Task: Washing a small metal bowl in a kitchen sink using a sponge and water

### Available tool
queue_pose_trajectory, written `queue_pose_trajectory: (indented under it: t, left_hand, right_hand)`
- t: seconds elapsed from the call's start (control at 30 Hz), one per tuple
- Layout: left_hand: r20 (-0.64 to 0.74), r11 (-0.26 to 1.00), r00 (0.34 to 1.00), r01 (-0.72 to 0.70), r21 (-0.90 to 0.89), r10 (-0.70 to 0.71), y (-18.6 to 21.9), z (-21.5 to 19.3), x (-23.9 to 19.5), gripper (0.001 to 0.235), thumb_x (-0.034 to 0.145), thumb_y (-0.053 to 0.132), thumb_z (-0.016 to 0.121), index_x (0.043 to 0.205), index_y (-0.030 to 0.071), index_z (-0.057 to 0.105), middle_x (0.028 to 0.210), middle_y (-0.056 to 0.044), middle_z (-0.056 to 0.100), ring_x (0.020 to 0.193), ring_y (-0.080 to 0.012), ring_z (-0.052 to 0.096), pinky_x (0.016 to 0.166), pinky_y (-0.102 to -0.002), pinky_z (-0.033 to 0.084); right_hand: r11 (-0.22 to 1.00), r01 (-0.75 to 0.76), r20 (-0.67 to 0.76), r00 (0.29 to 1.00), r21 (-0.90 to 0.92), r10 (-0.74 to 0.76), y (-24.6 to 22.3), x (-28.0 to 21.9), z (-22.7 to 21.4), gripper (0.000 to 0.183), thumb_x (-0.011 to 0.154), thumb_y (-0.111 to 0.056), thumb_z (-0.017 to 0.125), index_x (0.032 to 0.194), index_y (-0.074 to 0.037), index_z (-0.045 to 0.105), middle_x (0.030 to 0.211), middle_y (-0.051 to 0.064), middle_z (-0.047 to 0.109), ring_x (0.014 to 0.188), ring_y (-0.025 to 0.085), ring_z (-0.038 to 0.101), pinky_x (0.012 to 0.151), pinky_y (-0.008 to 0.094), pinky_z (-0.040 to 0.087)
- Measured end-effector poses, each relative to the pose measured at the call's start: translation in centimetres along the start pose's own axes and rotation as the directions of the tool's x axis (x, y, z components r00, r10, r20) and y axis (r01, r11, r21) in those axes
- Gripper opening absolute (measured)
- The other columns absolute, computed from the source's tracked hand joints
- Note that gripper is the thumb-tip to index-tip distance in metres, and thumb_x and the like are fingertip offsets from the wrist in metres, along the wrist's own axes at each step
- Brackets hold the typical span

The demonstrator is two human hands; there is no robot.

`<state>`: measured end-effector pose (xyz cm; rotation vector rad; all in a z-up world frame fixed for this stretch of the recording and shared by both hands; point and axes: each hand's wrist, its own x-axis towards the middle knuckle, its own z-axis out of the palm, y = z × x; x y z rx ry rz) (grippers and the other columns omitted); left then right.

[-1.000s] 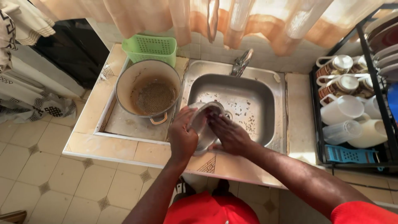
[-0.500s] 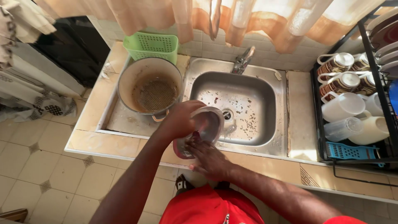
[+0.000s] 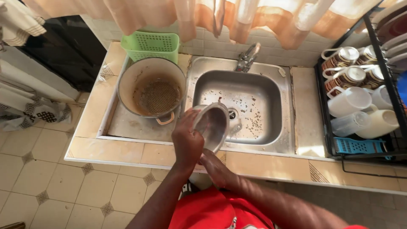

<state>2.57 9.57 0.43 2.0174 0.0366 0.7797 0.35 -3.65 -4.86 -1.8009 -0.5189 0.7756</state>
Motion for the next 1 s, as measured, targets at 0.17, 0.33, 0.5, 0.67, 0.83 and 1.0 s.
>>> queue_pose_trajectory:
  t: [0.17, 0.33, 0.5, 0.67, 0.83, 1.0]
  left_hand:
    - [0.074, 1.000, 0.997, 0.009, -0.013, -0.008, 0.1, -0.2, 1.5, 0.053, 0.068, -0.010, 0.045, 0.109, 0.007, 0.076, 0.106, -0.016, 0.076, 0.113, -0.0420, 0.068, 0.099, -0.051, 0.052]
    - [0.120, 0.999, 0.993, 0.024, -0.030, -0.020, 0.2, -0.3, 2.2, 0.051, 0.068, -0.008, 0.048, 0.103, 0.015, 0.077, 0.106, -0.005, 0.078, 0.114, -0.0327, 0.070, 0.101, -0.044, 0.053]
    - [0.062, 0.999, 0.998, 0.031, -0.037, -0.028, 1.0, -1.8, 0.2, 0.056, 0.064, -0.010, 0.044, 0.110, 0.001, 0.074, 0.110, -0.025, 0.074, 0.114, -0.0476, 0.066, 0.102, -0.054, 0.050]
    - [0.220, 0.981, 0.956, -0.196, -0.003, 0.192, -1.2, -1.3, 0.1, 0.066, 0.067, -0.007, 0.047, 0.128, 0.008, 0.070, 0.122, -0.018, 0.071, 0.125, -0.0445, 0.061, 0.107, -0.054, 0.044]
    - [0.663, 0.960, 0.748, -0.204, 0.189, 0.029, -2.4, 1.0, 5.2, 0.056, 0.075, 0.004, 0.055, 0.123, 0.029, 0.073, 0.118, 0.004, 0.074, 0.113, -0.0295, 0.070, 0.100, -0.048, 0.052]
    - [0.526, 0.983, 0.844, -0.167, 0.076, 0.103, 0.1, -0.5, 3.7, 0.033, 0.084, 0.010, 0.062, 0.112, 0.022, 0.076, 0.100, -0.002, 0.076, 0.104, -0.0336, 0.072, 0.094, -0.049, 0.054]
  right_hand:
    - [0.771, -0.032, -0.008, 0.999, -0.637, 0.034, 0.9, 0.6, -2.1, 0.056, 0.108, -0.056, 0.029, 0.150, -0.023, 0.046, 0.141, 0.022, 0.056, 0.139, 0.045, 0.046, 0.119, 0.070, 0.022]
    - [-0.241, 0.391, 0.408, 0.432, -0.889, -0.804, 0.7, 2.4, -12.3, 0.059, 0.106, -0.045, 0.044, 0.116, 0.007, 0.070, 0.118, 0.025, 0.072, 0.121, 0.037, 0.065, 0.120, 0.049, 0.039]
    - [-0.427, 0.008, 0.397, 0.381, -0.904, -0.835, 7.6, 2.2, -3.2, 0.048, 0.110, -0.037, 0.031, 0.123, -0.004, 0.064, 0.106, 0.023, 0.070, 0.104, 0.039, 0.067, 0.103, 0.057, 0.052]
    - [0.605, 0.354, -0.087, 0.811, -0.713, -0.578, 5.4, -0.1, 1.5, 0.044, 0.108, -0.039, 0.045, 0.135, -0.006, 0.057, 0.128, 0.019, 0.063, 0.127, 0.037, 0.056, 0.113, 0.056, 0.032]
    - [0.302, 0.379, 0.038, 0.675, -0.875, -0.737, 9.5, 3.0, -1.3, 0.039, 0.107, -0.037, 0.049, 0.121, -0.005, 0.066, 0.116, 0.016, 0.067, 0.120, 0.032, 0.062, 0.109, 0.046, 0.040]
    - [0.090, 0.334, 0.122, 0.563, -0.938, -0.817, 1.2, 0.0, -7.7, 0.053, 0.103, -0.052, 0.052, 0.106, -0.004, 0.075, 0.117, 0.022, 0.071, 0.120, 0.039, 0.066, 0.111, 0.048, 0.046]
